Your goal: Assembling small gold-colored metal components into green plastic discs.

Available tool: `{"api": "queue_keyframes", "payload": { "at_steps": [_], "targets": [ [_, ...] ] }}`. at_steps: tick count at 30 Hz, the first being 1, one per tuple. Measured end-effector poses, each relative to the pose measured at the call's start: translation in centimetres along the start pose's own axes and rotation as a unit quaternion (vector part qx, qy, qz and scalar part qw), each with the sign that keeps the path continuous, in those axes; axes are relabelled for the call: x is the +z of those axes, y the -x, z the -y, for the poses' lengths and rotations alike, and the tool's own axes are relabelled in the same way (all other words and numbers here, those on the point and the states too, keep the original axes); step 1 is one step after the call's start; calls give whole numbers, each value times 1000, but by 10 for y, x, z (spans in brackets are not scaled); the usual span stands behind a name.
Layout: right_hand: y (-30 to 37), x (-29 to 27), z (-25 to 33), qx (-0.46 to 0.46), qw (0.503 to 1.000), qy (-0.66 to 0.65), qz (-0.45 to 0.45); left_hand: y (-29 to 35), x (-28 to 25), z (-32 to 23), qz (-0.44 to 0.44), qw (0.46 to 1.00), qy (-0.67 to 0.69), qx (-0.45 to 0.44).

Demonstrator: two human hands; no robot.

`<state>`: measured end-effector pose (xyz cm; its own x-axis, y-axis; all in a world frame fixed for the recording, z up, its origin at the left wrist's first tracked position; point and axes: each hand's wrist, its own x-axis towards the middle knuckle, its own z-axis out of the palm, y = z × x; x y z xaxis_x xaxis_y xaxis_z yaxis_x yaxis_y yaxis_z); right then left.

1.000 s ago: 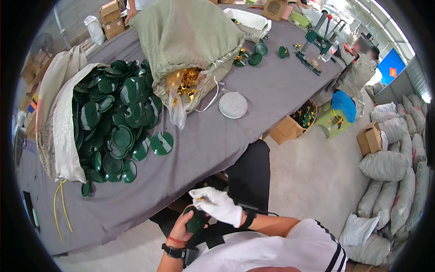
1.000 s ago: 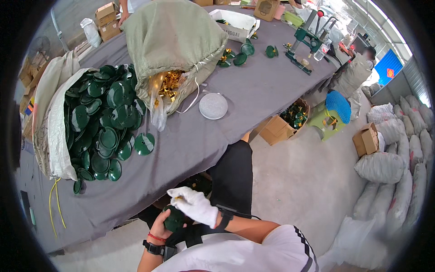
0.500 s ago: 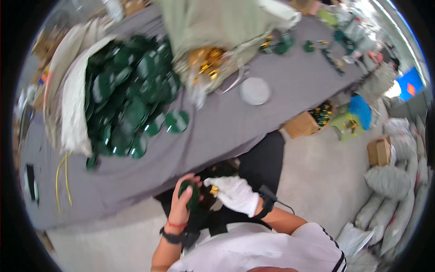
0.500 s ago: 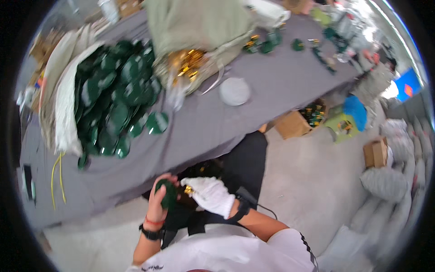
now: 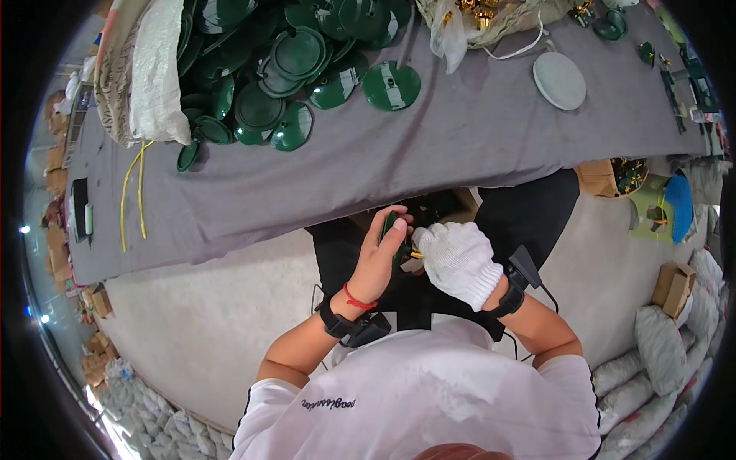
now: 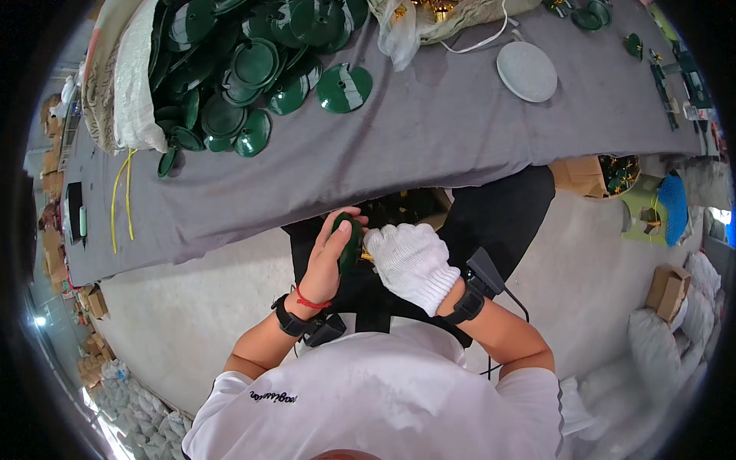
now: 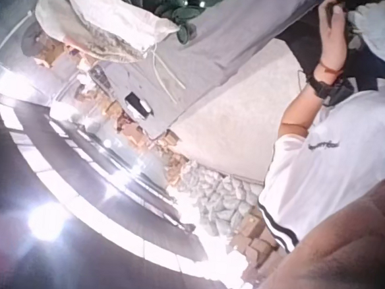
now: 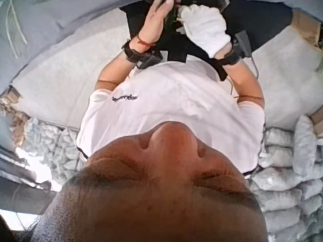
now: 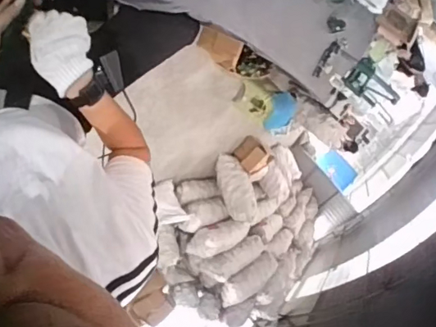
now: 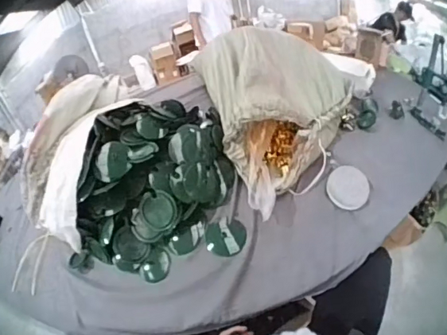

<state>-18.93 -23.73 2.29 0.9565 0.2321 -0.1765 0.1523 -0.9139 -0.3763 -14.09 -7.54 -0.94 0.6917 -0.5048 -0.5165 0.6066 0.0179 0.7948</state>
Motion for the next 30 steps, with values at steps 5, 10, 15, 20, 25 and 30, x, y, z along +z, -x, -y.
{"api": "queue_keyframes", "payload": {
  "at_steps": [5,10,15,20,25,30],
  "targets": [
    [-2,9,-9,-16,998,-44,32,-1,-4,12,-13,1000,-26,5],
    [-12,-6,-5,-34,996,-1,76,-9,-12,9,1,999,-39,-21],
    [-11,15,-21,-37,992,-113,39,-17,-17,8,35,997,5,-74],
    [-17,28,-20,349,510,-731,291,-15,-23,22,58,998,2,-26],
    [-7,61,-29,321,219,-869,306,-33,-26,34,80,988,-123,52],
    [-24,-15,-39,338,643,-614,307,-56,-81,108,-59,995,52,-60]
  ]
}}
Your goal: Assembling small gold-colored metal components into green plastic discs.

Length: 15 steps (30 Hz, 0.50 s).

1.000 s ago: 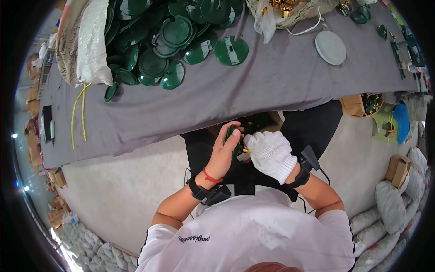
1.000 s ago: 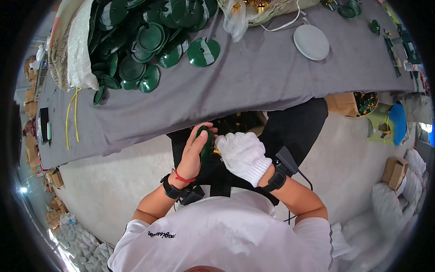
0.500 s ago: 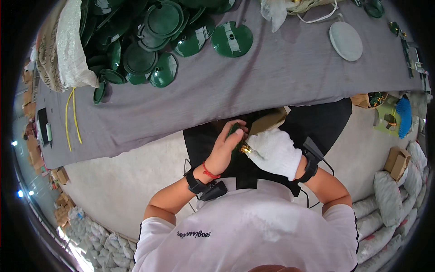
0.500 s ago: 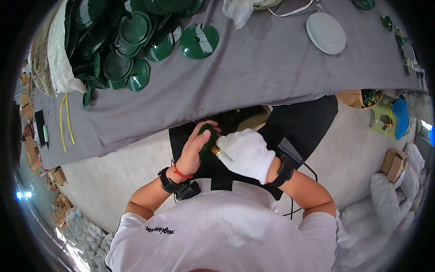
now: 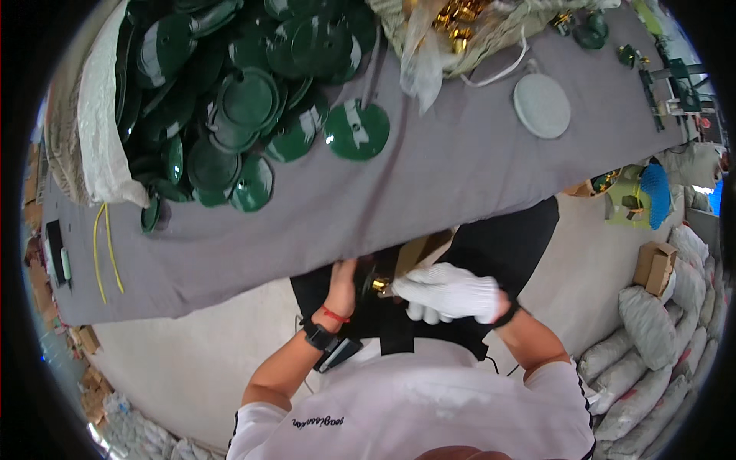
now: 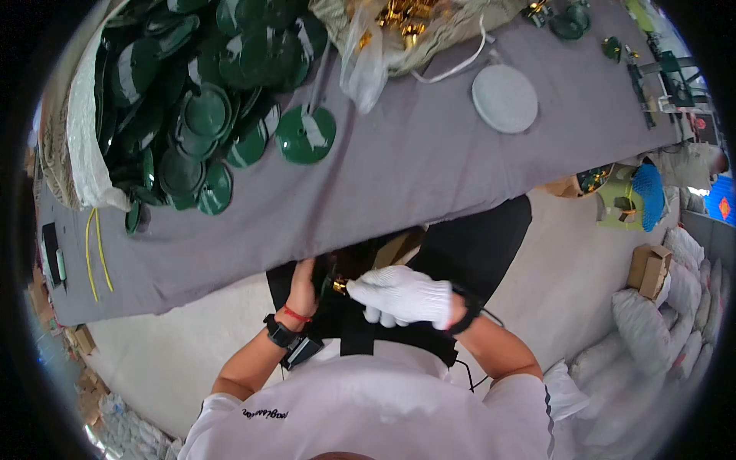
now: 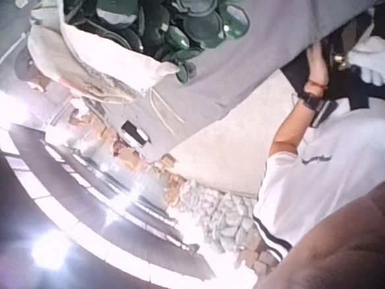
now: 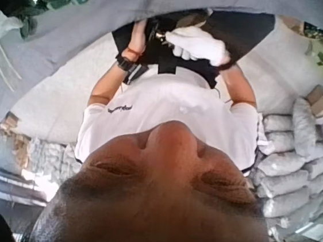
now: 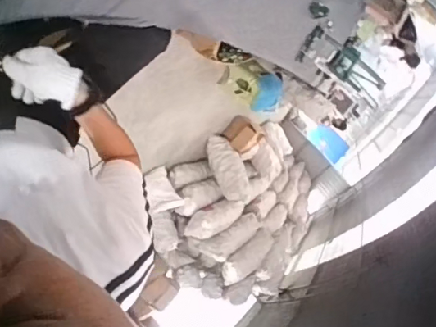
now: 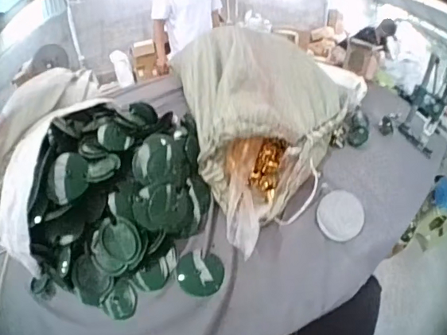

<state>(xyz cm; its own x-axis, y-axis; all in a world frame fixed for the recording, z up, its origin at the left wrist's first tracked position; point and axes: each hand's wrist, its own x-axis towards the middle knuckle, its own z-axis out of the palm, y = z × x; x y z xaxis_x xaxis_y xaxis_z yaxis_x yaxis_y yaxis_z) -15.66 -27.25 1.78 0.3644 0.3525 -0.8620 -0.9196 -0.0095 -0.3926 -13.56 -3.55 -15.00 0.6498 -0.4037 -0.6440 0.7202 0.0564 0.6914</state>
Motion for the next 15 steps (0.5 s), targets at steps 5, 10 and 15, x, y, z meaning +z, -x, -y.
{"api": "queue_keyframes", "payload": {
  "at_steps": [5,10,15],
  "targets": [
    [69,-53,90,-418,877,-84,-220,-30,-26,9,-82,996,37,-15],
    [10,-148,210,-431,511,505,-547,1,12,-49,35,992,-116,-40],
    [-32,-227,312,-44,545,685,-481,73,32,-175,366,921,2,-137]
  ]
}}
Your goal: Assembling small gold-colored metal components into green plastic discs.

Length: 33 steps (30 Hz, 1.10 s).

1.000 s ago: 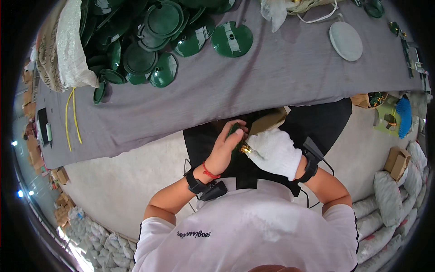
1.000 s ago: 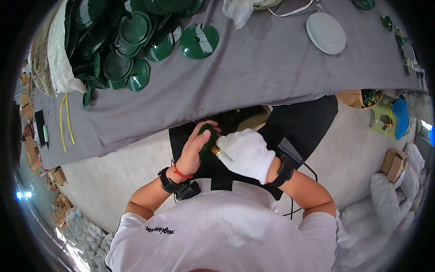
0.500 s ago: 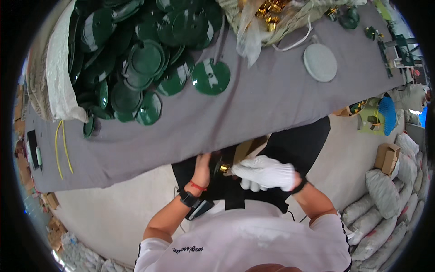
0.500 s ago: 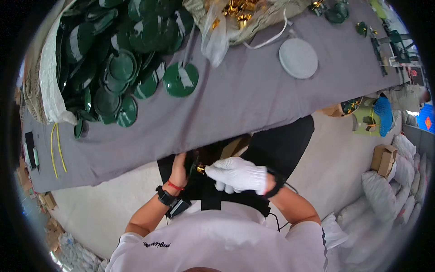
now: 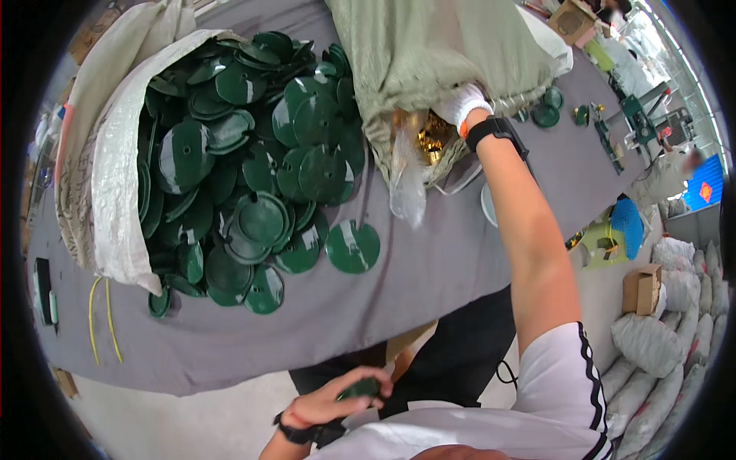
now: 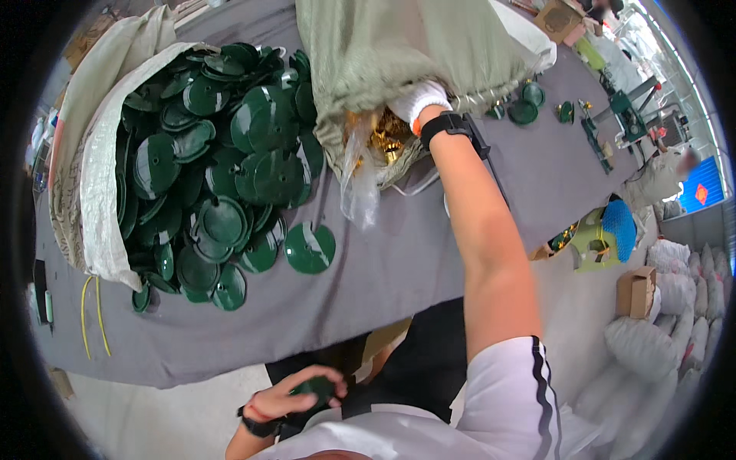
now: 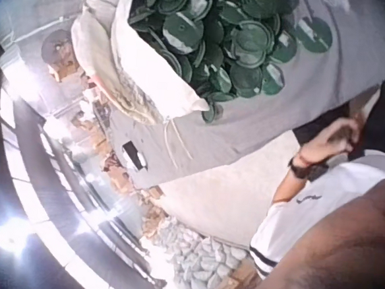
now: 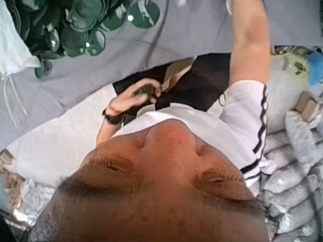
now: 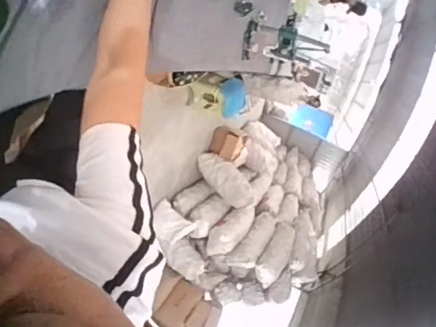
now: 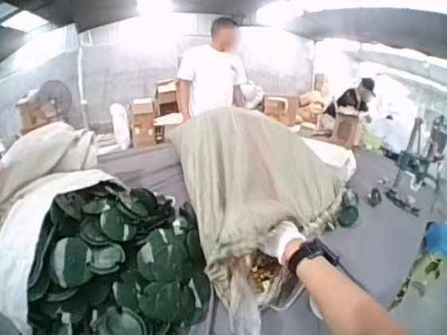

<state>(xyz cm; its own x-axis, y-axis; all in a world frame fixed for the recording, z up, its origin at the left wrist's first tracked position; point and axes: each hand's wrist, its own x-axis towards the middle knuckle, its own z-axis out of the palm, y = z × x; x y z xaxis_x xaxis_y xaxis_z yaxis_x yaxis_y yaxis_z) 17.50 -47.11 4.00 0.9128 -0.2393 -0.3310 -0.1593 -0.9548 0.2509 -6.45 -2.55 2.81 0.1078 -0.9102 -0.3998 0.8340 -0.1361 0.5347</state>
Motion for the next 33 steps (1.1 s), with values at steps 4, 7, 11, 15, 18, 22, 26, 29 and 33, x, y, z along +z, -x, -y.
{"api": "queue_keyframes", "payload": {
  "at_steps": [4,7,11,15,18,22,26,29,33],
  "targets": [
    [-64,91,-331,212,923,251,-198,-46,-47,-41,239,939,126,212],
    [-110,74,-59,169,984,-8,-45,11,-68,-37,-35,916,197,348],
    [-101,70,-84,158,986,49,-18,-6,-78,-47,-76,920,190,334],
    [-97,64,-85,128,988,86,1,-14,-83,-51,-47,937,141,317],
    [-85,56,-84,106,989,101,4,-15,-80,-53,-61,929,171,323],
    [-60,46,-82,81,991,105,2,-15,-77,-53,-82,927,166,327],
    [-28,43,-80,58,993,104,3,-19,-75,-55,-80,930,164,318],
    [5,27,-47,20,995,-64,-67,-19,-72,-55,-92,932,137,321],
    [37,18,-28,-7,968,-206,-143,-24,-69,-56,-95,934,125,321]
  ]
}}
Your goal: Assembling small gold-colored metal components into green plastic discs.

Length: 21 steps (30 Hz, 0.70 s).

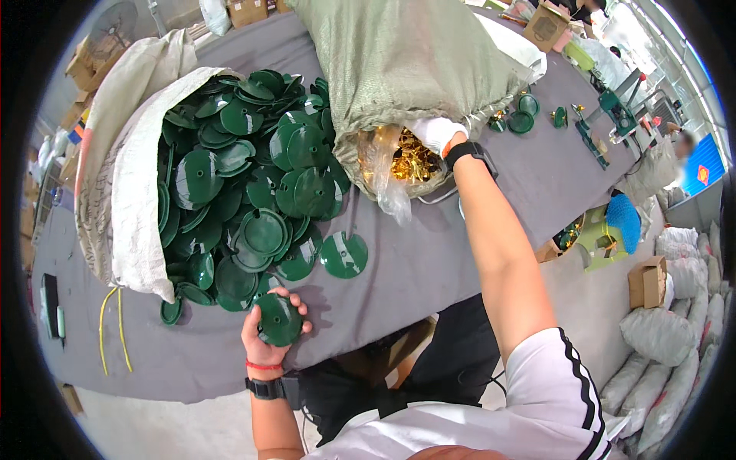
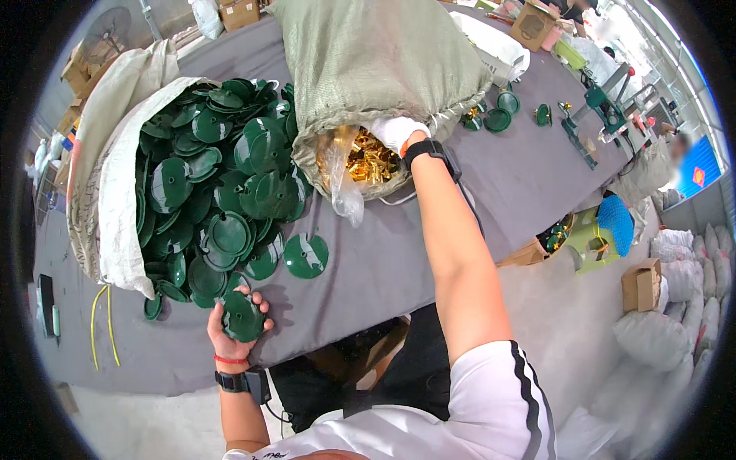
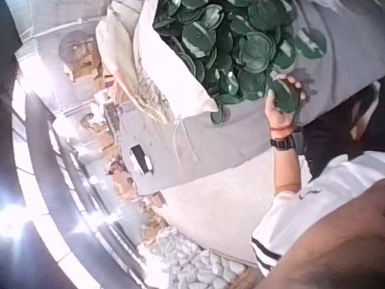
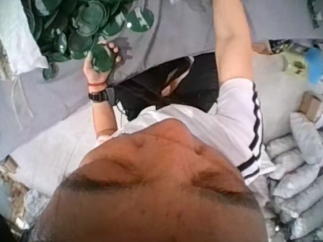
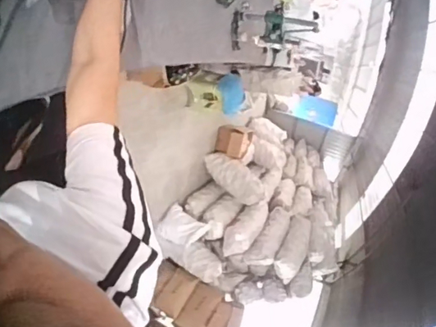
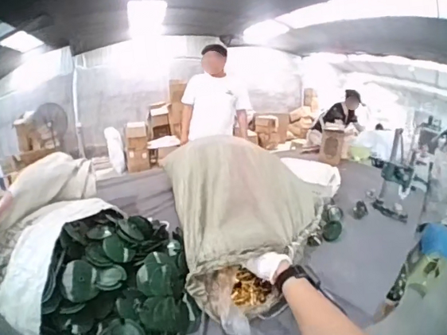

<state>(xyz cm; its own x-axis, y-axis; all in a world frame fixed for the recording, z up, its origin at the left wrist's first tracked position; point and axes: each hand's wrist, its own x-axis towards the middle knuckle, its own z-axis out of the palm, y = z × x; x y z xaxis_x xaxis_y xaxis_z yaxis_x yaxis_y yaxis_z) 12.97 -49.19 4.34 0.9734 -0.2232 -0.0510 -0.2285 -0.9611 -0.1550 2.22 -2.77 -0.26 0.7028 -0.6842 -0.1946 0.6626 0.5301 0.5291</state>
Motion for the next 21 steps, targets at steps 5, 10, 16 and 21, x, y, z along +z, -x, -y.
{"api": "queue_keyframes", "payload": {
  "at_steps": [5,10,16,21],
  "targets": [
    [26,-6,20,-20,990,-138,-16,-1,0,1,-3,1000,8,-1],
    [62,-25,58,47,971,-234,-2,1,-4,0,-3,1000,1,-4],
    [88,-16,74,70,977,-193,-63,0,0,1,-13,1000,-15,-7],
    [129,6,103,60,958,-160,-229,1,-6,-1,-9,1000,-10,-14]
  ]
}}
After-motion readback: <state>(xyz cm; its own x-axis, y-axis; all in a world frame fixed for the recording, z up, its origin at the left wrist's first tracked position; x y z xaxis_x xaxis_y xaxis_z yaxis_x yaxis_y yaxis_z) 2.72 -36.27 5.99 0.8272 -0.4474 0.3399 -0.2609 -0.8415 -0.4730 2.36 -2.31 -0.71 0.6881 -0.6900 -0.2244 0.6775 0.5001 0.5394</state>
